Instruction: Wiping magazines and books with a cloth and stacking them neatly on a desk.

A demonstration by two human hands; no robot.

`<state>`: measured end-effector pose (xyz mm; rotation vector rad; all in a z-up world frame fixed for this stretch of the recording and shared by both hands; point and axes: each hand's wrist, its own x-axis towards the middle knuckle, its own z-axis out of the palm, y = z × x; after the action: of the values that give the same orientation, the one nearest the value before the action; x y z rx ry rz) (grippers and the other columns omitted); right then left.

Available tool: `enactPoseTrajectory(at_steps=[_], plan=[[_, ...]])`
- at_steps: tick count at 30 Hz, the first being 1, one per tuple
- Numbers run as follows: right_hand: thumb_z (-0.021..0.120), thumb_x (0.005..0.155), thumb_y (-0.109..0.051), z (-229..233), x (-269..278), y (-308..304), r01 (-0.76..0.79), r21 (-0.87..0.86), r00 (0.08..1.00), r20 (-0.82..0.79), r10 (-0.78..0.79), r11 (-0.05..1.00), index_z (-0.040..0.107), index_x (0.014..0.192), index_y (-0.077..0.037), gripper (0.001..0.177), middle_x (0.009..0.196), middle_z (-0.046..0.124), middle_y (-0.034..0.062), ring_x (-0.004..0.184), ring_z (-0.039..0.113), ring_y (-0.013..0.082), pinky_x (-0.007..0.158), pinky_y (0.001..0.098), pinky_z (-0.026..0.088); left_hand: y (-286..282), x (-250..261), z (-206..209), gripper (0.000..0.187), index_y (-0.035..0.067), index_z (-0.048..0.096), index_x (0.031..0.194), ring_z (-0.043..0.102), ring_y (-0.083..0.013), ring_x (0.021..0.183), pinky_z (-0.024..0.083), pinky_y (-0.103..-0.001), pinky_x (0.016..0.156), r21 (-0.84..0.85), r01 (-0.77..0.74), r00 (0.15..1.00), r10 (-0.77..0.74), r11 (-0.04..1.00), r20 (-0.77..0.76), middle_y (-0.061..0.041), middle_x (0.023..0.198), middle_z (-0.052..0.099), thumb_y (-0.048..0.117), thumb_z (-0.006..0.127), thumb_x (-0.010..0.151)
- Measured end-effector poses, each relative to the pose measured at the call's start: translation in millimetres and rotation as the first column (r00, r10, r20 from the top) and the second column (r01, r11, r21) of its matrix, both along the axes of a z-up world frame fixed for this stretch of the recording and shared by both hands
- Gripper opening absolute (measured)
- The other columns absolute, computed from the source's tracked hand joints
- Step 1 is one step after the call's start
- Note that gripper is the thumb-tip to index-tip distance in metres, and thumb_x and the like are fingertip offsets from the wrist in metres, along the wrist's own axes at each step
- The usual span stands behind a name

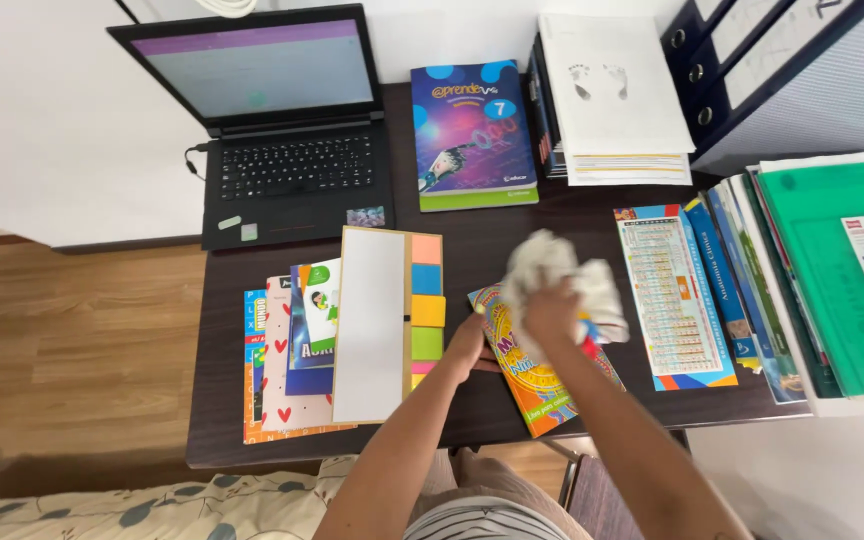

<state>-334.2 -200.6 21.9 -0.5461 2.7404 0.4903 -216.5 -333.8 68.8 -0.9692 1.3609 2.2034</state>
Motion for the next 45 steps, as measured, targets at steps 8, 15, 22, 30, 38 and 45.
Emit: enactPoseTrajectory(at_steps=[8,15,22,30,38,45], plan=[[0.059,0.089,-0.034,34.9,36.0,33.8,0.116,-0.114,0.992,0.059,-0.110,0.987,0.049,0.148,-0.051,0.063,0.170,0.027,-0.0112,0.144,0.037,0.0436,0.105,0.0587,0.040,-7.7,-16.0,-24.0,0.074,-0.001,0.041,0.147,0.068,-0.0568,0.095,0.059,-0.069,0.074,-0.022,0.043,0.995,-0.041,0.999,0.089,-0.035,0.127,0.060,0.058,0.028,0.105],[0.065,0.086,-0.035,80.3,123.0,49.0,0.173,-0.152,0.982,0.109,-0.157,0.973,0.056,0.143,-0.046,0.059,0.163,0.036,-0.0114,0.136,0.045,0.0354,0.099,0.0509,0.050,-2.3,-15.3,-18.7,0.049,0.000,0.069,0.124,0.072,-0.0486,0.070,0.066,-0.055,0.056,-0.354,0.141,0.989,-0.149,0.924,0.006,-0.033,0.108,0.070,0.038,0.057,0.097],[0.059,0.090,-0.049,35.4,179.5,25.7,0.253,-0.069,0.967,0.012,-0.253,0.965,0.058,0.144,-0.042,0.054,0.167,0.033,-0.0080,0.142,0.037,0.0434,0.104,0.0568,0.044,-4.1,-15.1,-21.4,0.047,0.003,0.057,0.132,0.072,-0.0489,0.071,0.065,-0.053,0.058,-0.282,0.177,0.983,-0.185,0.943,-0.003,-0.031,0.099,0.068,0.023,0.067,0.090],[0.060,0.089,-0.046,53.7,193.3,109.5,0.567,-0.277,0.798,-0.051,-0.601,0.776,0.048,0.147,-0.054,0.059,0.164,0.035,-0.0024,0.136,0.044,0.0461,0.095,0.0611,0.051,-3.6,-12.9,-24.5,0.044,-0.002,0.056,0.134,0.065,-0.0582,0.096,0.063,-0.062,0.062,-0.278,0.093,0.988,-0.122,0.956,-0.090,-0.035,0.123,0.058,0.015,0.066,0.094],[0.070,0.075,-0.045,57.5,171.9,178.5,0.709,-0.474,0.593,0.002,-0.805,0.521,0.076,0.117,-0.044,0.042,0.124,0.070,-0.0013,0.106,0.071,0.0384,0.087,0.0515,0.061,0.0,-48.5,104.4,0.047,0.020,0.064,0.138,0.062,-0.0400,0.122,0.047,-0.054,0.096,-0.648,-0.256,0.407,-0.528,0.717,-0.745,-0.010,0.129,0.069,-0.001,0.053,0.097],[0.069,0.082,-0.038,155.0,156.0,156.5,0.610,-0.745,0.525,0.127,-0.842,0.268,0.072,0.121,-0.036,0.040,0.138,0.064,-0.0051,0.122,0.061,0.0398,0.105,0.0543,0.051,19.9,7.0,-6.0,0.046,0.040,0.059,0.141,0.042,-0.0402,0.148,0.018,-0.079,0.112,-0.956,-0.290,0.130,-0.988,0.036,-0.077,0.005,0.154,0.056,0.019,0.054,0.101]])
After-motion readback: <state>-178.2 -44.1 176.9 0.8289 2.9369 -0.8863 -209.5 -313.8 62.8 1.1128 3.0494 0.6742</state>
